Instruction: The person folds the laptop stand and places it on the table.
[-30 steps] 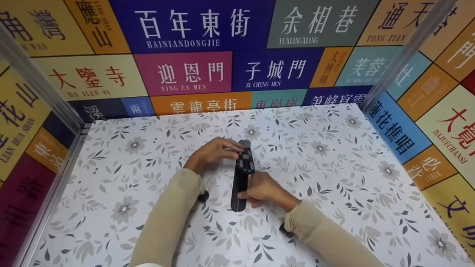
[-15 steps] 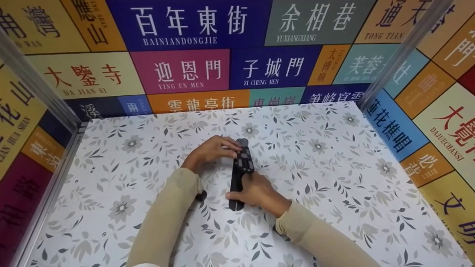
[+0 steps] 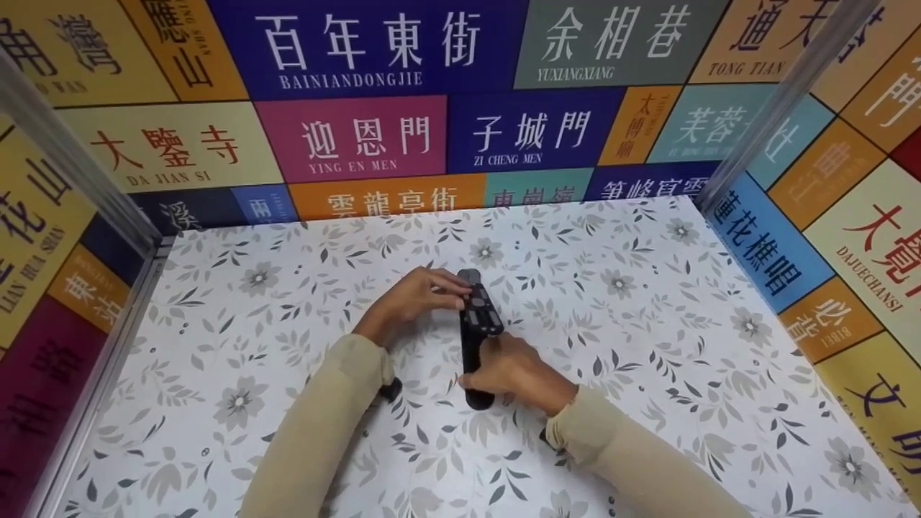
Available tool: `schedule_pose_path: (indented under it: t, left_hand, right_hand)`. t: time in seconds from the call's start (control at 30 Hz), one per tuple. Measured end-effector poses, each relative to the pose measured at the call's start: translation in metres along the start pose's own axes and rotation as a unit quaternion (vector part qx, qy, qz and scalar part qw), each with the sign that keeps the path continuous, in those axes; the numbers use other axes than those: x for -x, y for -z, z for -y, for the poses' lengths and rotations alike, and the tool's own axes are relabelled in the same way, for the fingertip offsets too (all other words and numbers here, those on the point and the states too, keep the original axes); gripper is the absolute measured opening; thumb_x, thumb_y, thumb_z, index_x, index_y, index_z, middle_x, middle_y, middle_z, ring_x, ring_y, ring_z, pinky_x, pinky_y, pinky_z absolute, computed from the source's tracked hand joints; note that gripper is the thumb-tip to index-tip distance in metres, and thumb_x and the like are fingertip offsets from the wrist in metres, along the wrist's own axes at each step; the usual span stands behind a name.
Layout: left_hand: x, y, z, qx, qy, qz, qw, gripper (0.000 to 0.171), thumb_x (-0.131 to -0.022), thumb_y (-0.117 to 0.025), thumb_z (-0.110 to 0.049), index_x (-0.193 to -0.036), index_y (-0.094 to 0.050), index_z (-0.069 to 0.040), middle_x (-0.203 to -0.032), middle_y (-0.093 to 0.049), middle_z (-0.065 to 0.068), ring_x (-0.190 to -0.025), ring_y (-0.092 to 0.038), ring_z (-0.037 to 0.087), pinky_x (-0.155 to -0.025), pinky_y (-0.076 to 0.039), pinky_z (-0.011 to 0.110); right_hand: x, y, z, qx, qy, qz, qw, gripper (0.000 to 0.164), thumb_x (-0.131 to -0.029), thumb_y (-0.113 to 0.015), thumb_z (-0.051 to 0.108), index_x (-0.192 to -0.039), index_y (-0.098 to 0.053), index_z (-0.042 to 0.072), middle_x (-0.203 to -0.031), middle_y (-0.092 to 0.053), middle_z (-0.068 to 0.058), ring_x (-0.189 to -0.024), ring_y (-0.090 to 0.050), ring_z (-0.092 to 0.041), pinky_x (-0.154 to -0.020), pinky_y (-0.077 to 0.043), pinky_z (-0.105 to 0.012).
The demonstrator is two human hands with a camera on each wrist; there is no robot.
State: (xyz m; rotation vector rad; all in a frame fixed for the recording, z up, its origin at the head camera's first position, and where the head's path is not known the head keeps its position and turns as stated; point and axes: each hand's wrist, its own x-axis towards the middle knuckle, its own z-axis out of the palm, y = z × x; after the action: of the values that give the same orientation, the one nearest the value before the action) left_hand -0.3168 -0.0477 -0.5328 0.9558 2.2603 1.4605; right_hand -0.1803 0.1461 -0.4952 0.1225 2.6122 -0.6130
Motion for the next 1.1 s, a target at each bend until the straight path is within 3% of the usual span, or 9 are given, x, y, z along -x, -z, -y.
schedule_pose_path:
  t: [0.13, 0.33, 0.47, 0.6, 0.83, 0.97, 1.1]
  left_hand:
    - [0.0, -0.005, -0.004, -0.013, -0.005, -0.012, 0.9998, 0.031, -0.089, -0.08, -0.022, -0.119, -0.077, -0.012, -0.13, -0.071, 0.009, -0.125, -0.063, 0.025, -0.111, -0.048, 0.039]
    - [-0.001, -0.009, -0.005, -0.03, 0.0, -0.015, 0.9994, 0.031, -0.089, -0.08, -0.026, -0.118, -0.077, -0.016, -0.13, -0.071, 0.006, -0.125, -0.063, 0.023, -0.111, -0.048, 0.038]
    - [-0.002, -0.008, -0.006, -0.031, 0.007, -0.019, 0.9993, 0.032, -0.088, -0.08, -0.027, -0.118, -0.078, -0.017, -0.13, -0.071, 0.006, -0.125, -0.063, 0.022, -0.112, -0.047, 0.037]
    - [-0.001, -0.007, -0.007, -0.024, 0.018, -0.016, 0.9994, 0.033, -0.089, -0.08, -0.026, -0.12, -0.077, -0.017, -0.133, -0.07, 0.005, -0.128, -0.062, 0.021, -0.114, -0.045, 0.035]
    - [-0.001, -0.005, -0.007, 0.003, 0.041, -0.001, 0.9991, 0.035, -0.09, -0.079, -0.027, -0.123, -0.075, -0.018, -0.135, -0.069, 0.003, -0.128, -0.062, 0.02, -0.112, -0.048, 0.035]
    - [0.0, -0.003, -0.006, 0.024, 0.055, -0.002, 0.9982, 0.034, -0.091, -0.078, -0.025, -0.123, -0.075, -0.017, -0.134, -0.069, 0.002, -0.123, -0.065, 0.019, -0.108, -0.051, 0.034]
    - [-0.001, -0.002, -0.003, 0.037, 0.059, -0.004, 0.9975, 0.033, -0.092, -0.077, -0.024, -0.125, -0.074, -0.017, -0.133, -0.07, 0.002, -0.122, -0.067, 0.019, -0.105, -0.053, 0.033]
  right_hand:
    - [0.001, 0.007, -0.005, -0.005, 0.0, 0.024, 1.0, 0.084, -0.071, -0.088, 0.048, -0.126, -0.053, -0.005, -0.1, -0.061, -0.019, -0.059, -0.068, -0.025, -0.051, -0.057, -0.034]
    - [-0.001, 0.015, -0.007, -0.002, 0.006, 0.049, 0.999, 0.06, -0.07, -0.089, 0.038, -0.105, -0.059, -0.002, -0.088, -0.061, -0.019, -0.059, -0.069, -0.027, -0.051, -0.058, -0.035]
    - [-0.004, 0.015, -0.007, -0.06, -0.003, 0.051, 0.997, 0.073, -0.068, -0.093, 0.032, -0.118, -0.054, -0.004, -0.094, -0.059, -0.02, -0.06, -0.07, -0.029, -0.053, -0.06, -0.039]
    - [-0.007, 0.013, -0.009, -0.079, 0.01, 0.042, 0.996, 0.085, -0.069, -0.093, 0.032, -0.131, -0.049, -0.006, -0.096, -0.061, -0.019, -0.058, -0.07, -0.029, -0.052, -0.06, -0.039]
    - [-0.015, 0.016, -0.009, -0.108, 0.014, 0.023, 0.994, 0.069, -0.067, -0.093, 0.031, -0.116, -0.057, -0.002, -0.09, -0.066, -0.016, -0.058, -0.067, -0.026, -0.051, -0.057, -0.035]
    - [-0.025, 0.018, -0.005, -0.105, 0.008, 0.033, 0.994, 0.069, -0.07, -0.093, 0.031, -0.118, -0.057, -0.002, -0.083, -0.067, -0.014, -0.056, -0.066, -0.025, -0.051, -0.057, -0.034]
    - [-0.033, 0.02, 0.001, -0.14, -0.023, 0.031, 0.989, 0.063, -0.071, -0.093, 0.029, -0.113, -0.057, -0.001, -0.08, -0.068, -0.014, -0.054, -0.066, -0.024, -0.049, -0.058, -0.035]
